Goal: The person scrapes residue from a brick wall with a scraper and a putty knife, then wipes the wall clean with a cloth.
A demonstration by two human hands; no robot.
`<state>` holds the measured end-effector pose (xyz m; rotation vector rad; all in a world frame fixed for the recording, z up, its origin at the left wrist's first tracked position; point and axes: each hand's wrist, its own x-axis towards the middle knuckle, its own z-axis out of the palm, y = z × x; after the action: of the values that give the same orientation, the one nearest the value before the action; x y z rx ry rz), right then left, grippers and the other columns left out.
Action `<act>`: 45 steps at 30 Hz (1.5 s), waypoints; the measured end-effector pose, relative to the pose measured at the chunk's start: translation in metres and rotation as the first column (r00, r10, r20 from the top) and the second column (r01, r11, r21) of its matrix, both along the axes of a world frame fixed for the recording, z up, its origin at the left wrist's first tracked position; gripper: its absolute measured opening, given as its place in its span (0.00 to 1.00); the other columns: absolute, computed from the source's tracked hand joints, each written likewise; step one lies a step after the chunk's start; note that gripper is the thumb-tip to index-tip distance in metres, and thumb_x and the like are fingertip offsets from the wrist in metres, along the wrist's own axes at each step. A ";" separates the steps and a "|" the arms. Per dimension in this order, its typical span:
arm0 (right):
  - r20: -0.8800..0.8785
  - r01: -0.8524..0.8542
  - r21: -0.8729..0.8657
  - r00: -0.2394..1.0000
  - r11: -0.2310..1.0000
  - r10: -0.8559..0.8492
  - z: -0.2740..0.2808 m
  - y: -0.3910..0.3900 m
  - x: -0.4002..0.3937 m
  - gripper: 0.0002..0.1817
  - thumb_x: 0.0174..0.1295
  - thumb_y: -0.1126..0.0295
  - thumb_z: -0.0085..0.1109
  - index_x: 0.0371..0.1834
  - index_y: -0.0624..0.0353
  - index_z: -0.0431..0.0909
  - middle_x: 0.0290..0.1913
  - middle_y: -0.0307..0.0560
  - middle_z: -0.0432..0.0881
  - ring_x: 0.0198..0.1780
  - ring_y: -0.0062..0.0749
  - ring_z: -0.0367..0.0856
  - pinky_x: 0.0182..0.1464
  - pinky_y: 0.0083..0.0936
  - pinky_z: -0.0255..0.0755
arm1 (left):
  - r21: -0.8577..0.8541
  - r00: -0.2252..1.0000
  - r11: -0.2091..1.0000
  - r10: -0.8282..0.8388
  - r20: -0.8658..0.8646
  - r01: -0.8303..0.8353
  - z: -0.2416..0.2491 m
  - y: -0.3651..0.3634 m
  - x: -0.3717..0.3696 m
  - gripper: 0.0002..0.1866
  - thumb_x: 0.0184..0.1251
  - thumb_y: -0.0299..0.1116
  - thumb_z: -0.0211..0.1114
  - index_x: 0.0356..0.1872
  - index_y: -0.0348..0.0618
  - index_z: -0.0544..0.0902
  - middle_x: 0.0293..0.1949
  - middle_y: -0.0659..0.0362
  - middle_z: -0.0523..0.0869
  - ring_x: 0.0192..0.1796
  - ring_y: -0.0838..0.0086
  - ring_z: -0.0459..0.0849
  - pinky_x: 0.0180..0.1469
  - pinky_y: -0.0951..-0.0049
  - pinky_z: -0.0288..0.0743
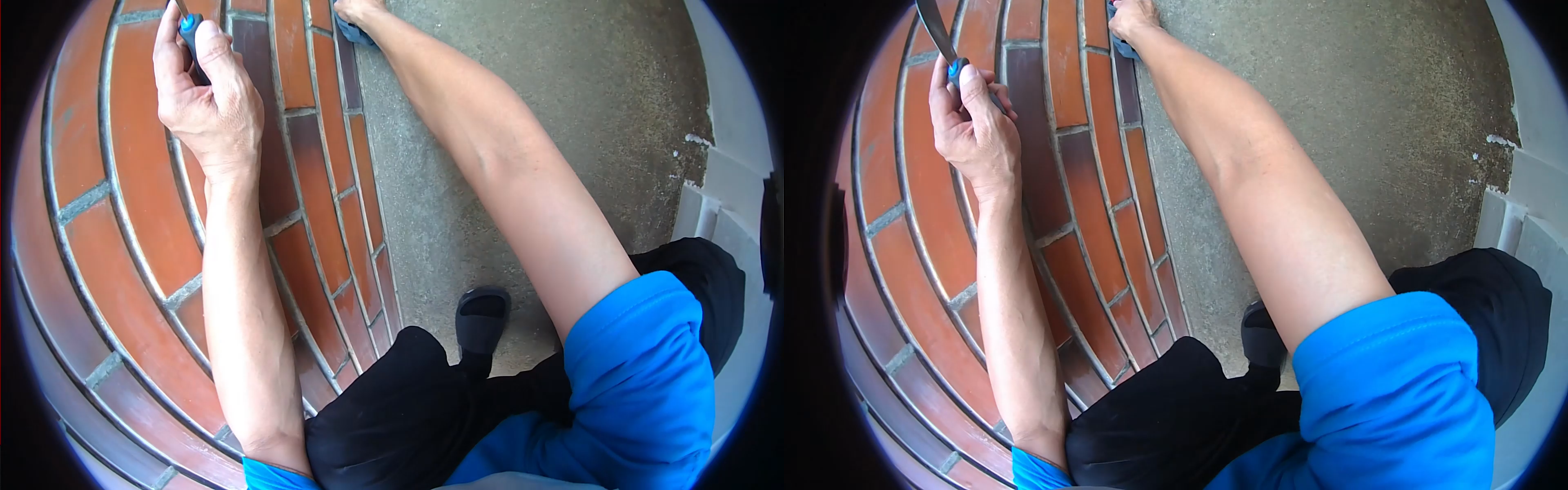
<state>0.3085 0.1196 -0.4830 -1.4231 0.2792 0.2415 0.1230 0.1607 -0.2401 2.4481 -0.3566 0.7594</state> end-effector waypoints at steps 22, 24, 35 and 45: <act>0.274 0.074 -0.149 0.961 0.986 -0.031 0.007 0.000 -0.250 0.10 0.69 0.71 0.50 0.42 0.64 0.81 0.41 0.67 0.84 0.45 0.63 0.83 0.51 0.47 0.77 | -0.046 1.000 0.999 0.010 -0.009 -0.010 0.000 -0.004 -0.003 0.23 0.79 0.38 0.58 0.69 0.36 0.72 0.34 0.59 0.85 0.29 0.85 0.81 0.26 0.86 0.75; 0.328 0.069 -0.199 0.945 0.978 0.000 0.011 0.000 -0.267 0.10 0.64 0.74 0.53 0.44 0.66 0.81 0.44 0.66 0.84 0.47 0.61 0.83 0.54 0.45 0.78 | -0.053 1.000 0.999 0.006 -0.001 -0.006 0.001 -0.002 -0.004 0.23 0.79 0.38 0.59 0.69 0.37 0.72 0.33 0.60 0.85 0.29 0.86 0.81 0.26 0.86 0.75; 0.119 0.224 -0.081 0.970 0.971 -0.214 0.027 -0.032 -0.256 0.19 0.62 0.71 0.56 0.57 0.54 0.84 0.49 0.62 0.86 0.53 0.55 0.85 0.57 0.40 0.78 | -0.080 1.000 0.997 -0.009 -0.003 0.009 0.003 0.003 -0.011 0.23 0.79 0.37 0.59 0.68 0.38 0.73 0.33 0.60 0.84 0.28 0.87 0.79 0.26 0.86 0.74; 0.062 0.208 -0.040 0.977 0.977 -0.205 0.025 -0.032 -0.089 0.23 0.56 0.72 0.59 0.56 0.49 0.85 0.53 0.59 0.86 0.58 0.50 0.84 0.62 0.35 0.76 | -0.095 1.000 0.995 -0.014 -0.017 0.013 -0.005 -0.001 -0.007 0.22 0.79 0.37 0.59 0.68 0.39 0.74 0.32 0.61 0.84 0.28 0.88 0.79 0.26 0.87 0.72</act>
<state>0.2199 0.0874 -0.4579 -1.4320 0.3849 0.0239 0.1162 0.1597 -0.2446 2.3594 -0.3223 0.7319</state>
